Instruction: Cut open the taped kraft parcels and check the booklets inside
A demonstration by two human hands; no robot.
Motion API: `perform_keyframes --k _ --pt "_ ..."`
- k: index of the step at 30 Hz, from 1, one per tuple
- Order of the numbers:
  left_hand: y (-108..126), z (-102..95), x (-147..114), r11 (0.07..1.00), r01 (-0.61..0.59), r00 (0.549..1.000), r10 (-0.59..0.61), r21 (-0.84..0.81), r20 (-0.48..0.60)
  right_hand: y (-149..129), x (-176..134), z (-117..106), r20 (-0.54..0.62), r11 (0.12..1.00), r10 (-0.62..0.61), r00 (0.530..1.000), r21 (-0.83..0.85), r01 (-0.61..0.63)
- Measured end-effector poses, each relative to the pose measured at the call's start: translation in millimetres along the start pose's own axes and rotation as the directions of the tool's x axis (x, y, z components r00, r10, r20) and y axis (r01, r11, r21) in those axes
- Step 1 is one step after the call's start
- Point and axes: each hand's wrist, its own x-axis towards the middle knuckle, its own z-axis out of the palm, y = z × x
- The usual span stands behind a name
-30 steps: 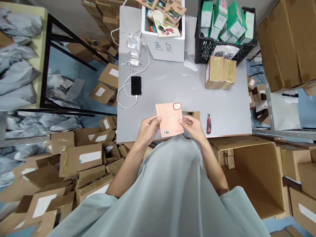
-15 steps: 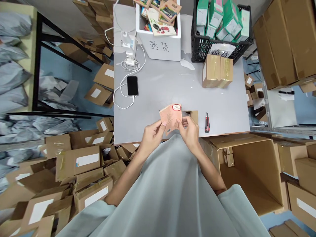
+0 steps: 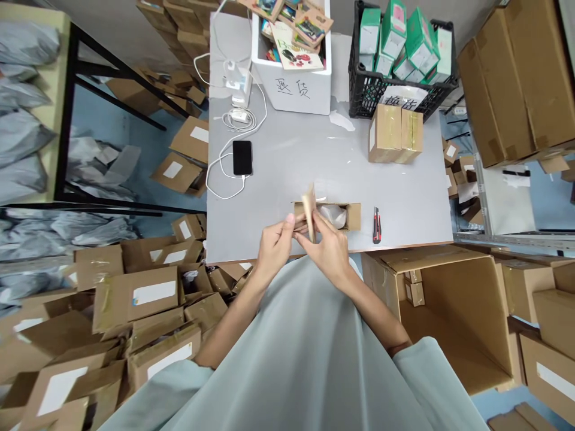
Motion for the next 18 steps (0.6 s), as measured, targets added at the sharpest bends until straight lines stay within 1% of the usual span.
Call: perform_keyframes --k 2,4,6,8,9,10,12,13,14,15,16,18 --pt "-0.5 3.8 -3.9 0.998 0.007 1.0 -0.006 -0.063 0.02 2.6 1.6 3.4 -0.028 0.997 0.049 0.998 0.067 -0.047" --pt "-2.1 4.1 -4.7 0.994 0.018 1.0 -0.017 -0.109 0.006 8.0 6.2 1.3 -0.039 0.973 0.115 0.993 0.208 -0.104" --pt "-6.4 -0.4 -0.5 0.998 -0.012 0.995 0.006 -0.061 -0.101 14.3 12.3 -5.1 0.002 0.906 0.195 0.981 0.383 -0.181" --pt "-14.1 -7.9 7.5 0.998 -0.036 0.972 0.048 0.057 -0.23 19.7 17.7 -12.7 0.065 0.817 0.257 0.964 0.519 -0.253" --pt "-18.8 -11.6 12.0 0.996 -0.021 0.967 0.042 0.086 -0.251 22.0 19.6 -15.7 0.092 0.778 0.276 0.957 0.563 -0.279" --pt "-23.9 -14.5 16.2 0.997 0.013 0.974 0.004 0.072 -0.228 23.9 20.9 -17.8 0.111 0.744 0.291 0.95 0.598 -0.298" --pt "-33.6 -17.0 22.0 0.991 0.122 0.988 -0.127 -0.057 -0.087 28.0 22.3 -18.5 0.143 0.694 0.306 0.941 0.644 -0.323" --pt "-37.9 -16.5 23.3 0.975 0.178 0.983 -0.181 -0.133 -0.015 30.5 22.7 -17.1 0.155 0.679 0.311 0.938 0.654 -0.333" --pt "-41.6 -15.1 23.6 0.956 0.219 0.976 -0.218 -0.194 0.028 33.5 23.3 -14.8 0.164 0.673 0.314 0.935 0.656 -0.341" --pt "-44.8 -13.3 23.2 0.942 0.241 0.97 -0.239 -0.233 0.035 37.1 24.2 -12.0 0.171 0.677 0.315 0.933 0.649 -0.347" --pt "-47.6 -11.4 22.3 0.938 0.242 0.969 -0.247 -0.248 0.011 41.0 25.5 -9.1 0.173 0.688 0.318 0.932 0.634 -0.352" --pt "-51.6 -9.1 20.5 0.956 0.205 0.972 -0.224 -0.208 -0.071 48.6 28.4 -4.2 0.134 0.729 0.335 0.933 0.59 -0.346"
